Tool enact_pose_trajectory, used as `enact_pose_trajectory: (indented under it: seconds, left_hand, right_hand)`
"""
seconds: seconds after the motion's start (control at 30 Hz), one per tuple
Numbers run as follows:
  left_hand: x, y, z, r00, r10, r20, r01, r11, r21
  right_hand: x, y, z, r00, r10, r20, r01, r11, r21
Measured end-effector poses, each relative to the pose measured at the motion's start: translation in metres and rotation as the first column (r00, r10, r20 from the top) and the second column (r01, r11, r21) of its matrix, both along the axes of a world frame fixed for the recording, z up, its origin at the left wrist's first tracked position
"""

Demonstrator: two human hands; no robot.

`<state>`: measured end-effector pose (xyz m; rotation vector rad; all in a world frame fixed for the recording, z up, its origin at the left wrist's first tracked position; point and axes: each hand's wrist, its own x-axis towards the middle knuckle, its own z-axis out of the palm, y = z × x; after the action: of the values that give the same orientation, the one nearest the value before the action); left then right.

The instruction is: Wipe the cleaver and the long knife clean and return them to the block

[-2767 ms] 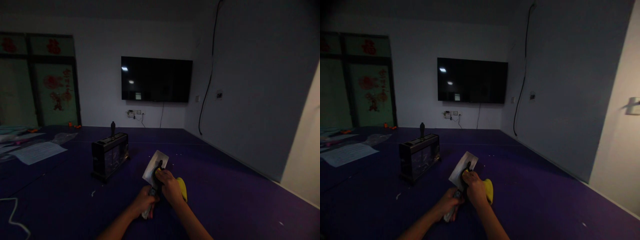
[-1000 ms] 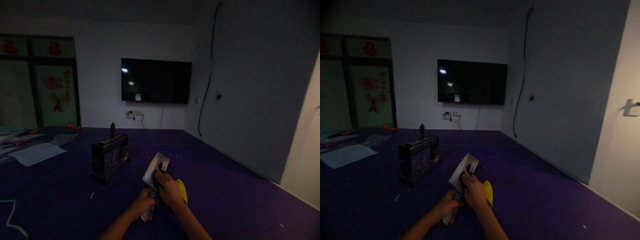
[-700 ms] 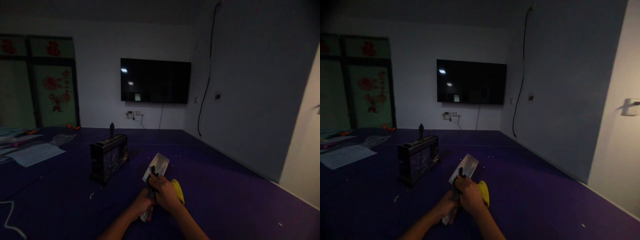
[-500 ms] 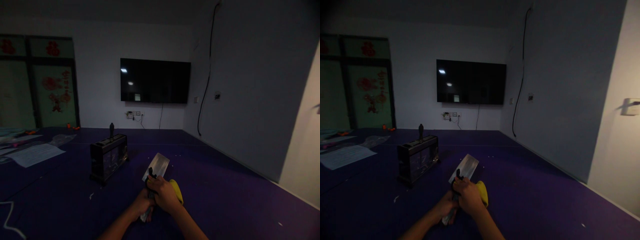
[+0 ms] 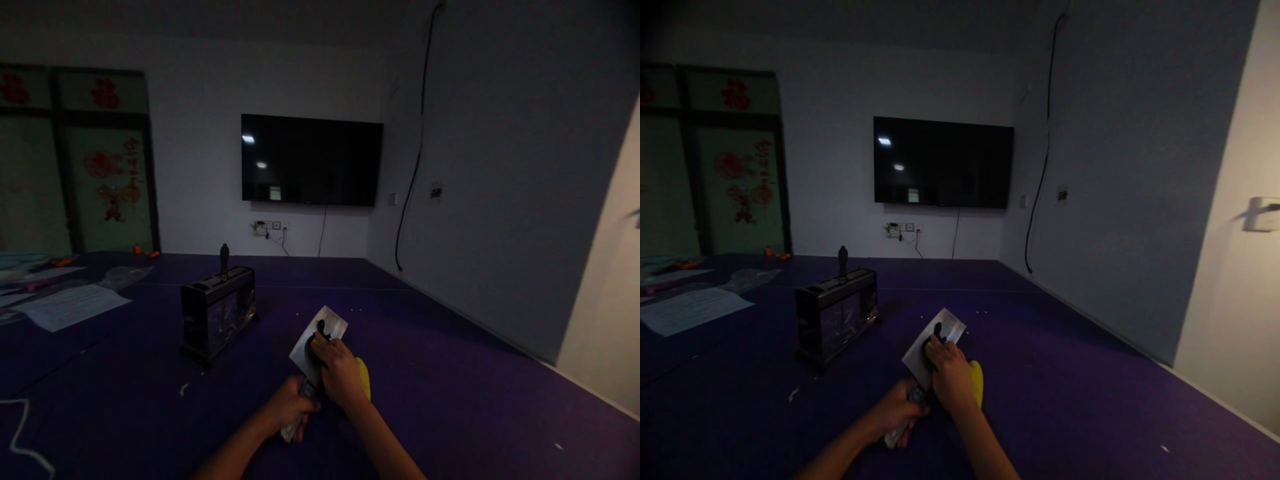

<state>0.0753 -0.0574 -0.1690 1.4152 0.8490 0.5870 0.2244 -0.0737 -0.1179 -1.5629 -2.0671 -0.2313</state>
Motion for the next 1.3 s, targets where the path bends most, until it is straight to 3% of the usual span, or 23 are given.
enact_pose_trajectory:
  seconds: [0.17,0.4,0.6,1.03,1.3]
  left_hand:
    - [-0.001,-0.004,0.003,0.999,-0.009,-0.045,0.009,1.000,0.008]
    - [0.000,-0.004,0.005,0.999,-0.003,-0.040,0.004,1.000,0.025]
    - [0.001,-0.001,0.000,0.999,0.043,-0.023,-0.043,0.999,0.004]
    - [0.004,-0.003,0.007,0.997,0.077,0.031,-0.079,0.996,0.037]
    - [0.003,-0.002,0.005,0.999,0.031,0.017,-0.033,0.997,0.069]
  right_hand:
    - [0.014,0.010,-0.008,0.995,-0.083,-0.064,0.089,0.990,0.106]
    - [0.015,0.013,-0.015,0.990,0.032,-0.136,-0.023,0.998,0.065]
    - [0.007,0.006,-0.011,0.992,0.112,-0.065,-0.112,0.994,0.006]
    - [-0.014,-0.008,-0.004,0.936,0.351,-0.018,-0.351,0.934,-0.067]
    - [-0.011,-0.004,-0.009,0.930,0.365,-0.040,-0.366,0.929,-0.046]
